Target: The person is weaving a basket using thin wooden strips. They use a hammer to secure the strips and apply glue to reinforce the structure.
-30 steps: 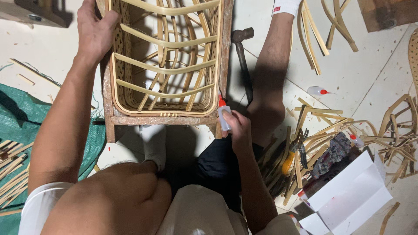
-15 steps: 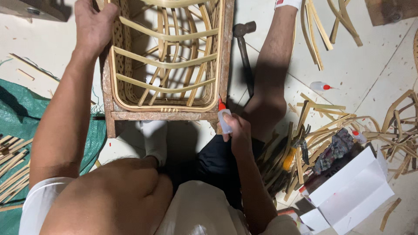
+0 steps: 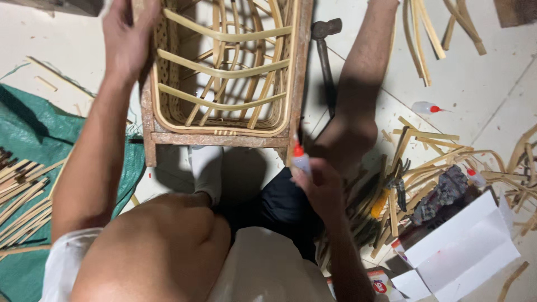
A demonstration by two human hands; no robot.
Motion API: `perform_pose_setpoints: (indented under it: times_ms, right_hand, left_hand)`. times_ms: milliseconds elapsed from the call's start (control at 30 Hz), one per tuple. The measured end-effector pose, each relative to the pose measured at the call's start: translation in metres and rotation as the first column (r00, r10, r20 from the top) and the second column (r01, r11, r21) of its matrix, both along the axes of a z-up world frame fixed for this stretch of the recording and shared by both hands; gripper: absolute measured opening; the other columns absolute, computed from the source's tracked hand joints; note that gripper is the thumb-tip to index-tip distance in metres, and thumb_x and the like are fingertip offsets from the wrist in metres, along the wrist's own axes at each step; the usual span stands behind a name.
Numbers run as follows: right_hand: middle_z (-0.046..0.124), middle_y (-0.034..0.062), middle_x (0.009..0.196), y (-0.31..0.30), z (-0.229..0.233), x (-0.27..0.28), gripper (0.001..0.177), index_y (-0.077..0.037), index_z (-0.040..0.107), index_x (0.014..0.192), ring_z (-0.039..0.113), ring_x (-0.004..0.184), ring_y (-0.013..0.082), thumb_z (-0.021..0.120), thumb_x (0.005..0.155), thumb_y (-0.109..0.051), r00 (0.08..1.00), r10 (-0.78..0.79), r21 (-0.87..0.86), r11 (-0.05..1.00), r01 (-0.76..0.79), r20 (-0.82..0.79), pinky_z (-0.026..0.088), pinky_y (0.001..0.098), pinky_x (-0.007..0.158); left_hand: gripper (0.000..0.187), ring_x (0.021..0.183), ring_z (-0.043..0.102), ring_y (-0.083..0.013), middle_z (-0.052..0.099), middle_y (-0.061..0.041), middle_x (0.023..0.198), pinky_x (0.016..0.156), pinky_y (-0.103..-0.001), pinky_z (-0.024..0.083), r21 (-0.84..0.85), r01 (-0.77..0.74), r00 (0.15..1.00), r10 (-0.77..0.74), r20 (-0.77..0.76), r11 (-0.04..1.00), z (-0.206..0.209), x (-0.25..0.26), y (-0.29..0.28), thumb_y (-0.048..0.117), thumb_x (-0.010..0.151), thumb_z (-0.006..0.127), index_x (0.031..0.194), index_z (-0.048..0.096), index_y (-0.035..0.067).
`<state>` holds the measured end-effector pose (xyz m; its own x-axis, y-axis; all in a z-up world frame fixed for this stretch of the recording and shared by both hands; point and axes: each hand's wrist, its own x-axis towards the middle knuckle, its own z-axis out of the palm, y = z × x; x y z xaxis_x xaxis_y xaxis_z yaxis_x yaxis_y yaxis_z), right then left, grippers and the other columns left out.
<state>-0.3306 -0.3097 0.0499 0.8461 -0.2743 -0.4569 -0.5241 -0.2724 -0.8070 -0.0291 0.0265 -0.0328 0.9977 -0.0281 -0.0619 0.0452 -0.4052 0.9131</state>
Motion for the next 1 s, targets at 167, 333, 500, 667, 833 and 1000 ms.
perform_pose_setpoints:
  times_ms: [167, 333, 500, 667, 833, 1000]
  right_hand:
    - [0.067, 0.0099, 0.105, -0.033, 0.02, 0.022, 0.05, -0.009, 0.067, 0.126, 0.066, 0.097, 0.0287, 0.089, 0.082, -0.02, 0.836, 0.483, -0.675, 0.71, -0.201, 0.259, 0.055, 0.0418, 0.086]
    - [0.063, 0.0105, 0.109, -0.053, 0.032, 0.048, 0.05, -0.011, 0.066, 0.128, 0.062, 0.104, 0.0307, 0.087, 0.083, -0.02, 0.71, 0.679, -0.788, 0.535, -0.305, 0.186, 0.053, 0.0434, 0.091]
    - [0.065, 0.0053, 0.11, -0.058, 0.047, 0.064, 0.043, -0.014, 0.07, 0.125, 0.062, 0.104, 0.0289, 0.086, 0.086, -0.019, 0.691, 0.708, -0.802, 0.494, -0.336, 0.147, 0.054, 0.0417, 0.089]
    - [0.066, 0.0041, 0.111, -0.054, 0.053, 0.074, 0.042, -0.011, 0.072, 0.121, 0.061, 0.101, 0.0272, 0.085, 0.082, -0.02, 0.626, 0.776, -0.84, 0.39, -0.376, 0.08, 0.052, 0.0419, 0.087]
    - [0.065, 0.0021, 0.111, -0.056, 0.054, 0.074, 0.043, -0.013, 0.072, 0.12, 0.06, 0.101, 0.026, 0.084, 0.08, -0.019, 0.594, 0.804, -0.859, 0.326, -0.394, 0.033, 0.05, 0.044, 0.09]
    - [0.065, 0.0005, 0.108, -0.057, 0.055, 0.073, 0.041, -0.014, 0.07, 0.12, 0.061, 0.102, 0.0243, 0.085, 0.082, -0.022, 0.602, 0.792, -0.825, 0.407, -0.393, 0.104, 0.049, 0.0452, 0.088]
  left_hand:
    - [0.077, 0.148, 0.045, -0.0329, 0.043, -0.025, 0.159, 0.12, -0.045, 0.036, 0.001, 0.052, 0.951, -0.049, -0.307, 0.999, 0.034, -0.09, 0.026, 0.026, 0.1, 0.069, 0.16, 0.03, -0.002]
    - [0.085, 0.153, 0.04, -0.0369, 0.039, -0.032, 0.163, 0.125, -0.047, 0.032, 0.036, 0.073, 0.981, -0.065, -0.183, 0.997, 0.047, -0.173, 0.029, 0.013, 0.1, 0.081, 0.164, 0.028, -0.008]
    - [0.078, 0.126, 0.062, -0.0183, 0.061, -0.015, 0.144, 0.107, -0.034, 0.054, -0.266, -0.171, 0.962, 0.103, -0.253, 0.949, 0.038, -0.204, 0.01, 0.013, 0.097, 0.076, 0.161, 0.034, -0.004]
    - [0.073, 0.122, 0.065, -0.0155, 0.066, -0.014, 0.14, 0.104, -0.032, 0.056, -0.253, -0.224, 0.957, 0.164, -0.24, 0.941, 0.032, -0.204, 0.008, 0.008, 0.097, 0.078, 0.159, 0.041, -0.003]
    - [0.072, 0.121, 0.064, -0.0152, 0.067, -0.014, 0.139, 0.105, -0.031, 0.055, -0.236, -0.237, 0.954, 0.18, -0.239, 0.943, 0.03, -0.204, 0.008, 0.007, 0.096, 0.08, 0.158, 0.044, -0.002]
    - [0.072, 0.122, 0.064, -0.0155, 0.066, -0.013, 0.14, 0.106, -0.031, 0.054, -0.264, -0.257, 0.953, 0.198, -0.23, 0.93, 0.022, -0.204, 0.009, 0.006, 0.094, 0.081, 0.156, 0.046, -0.002]
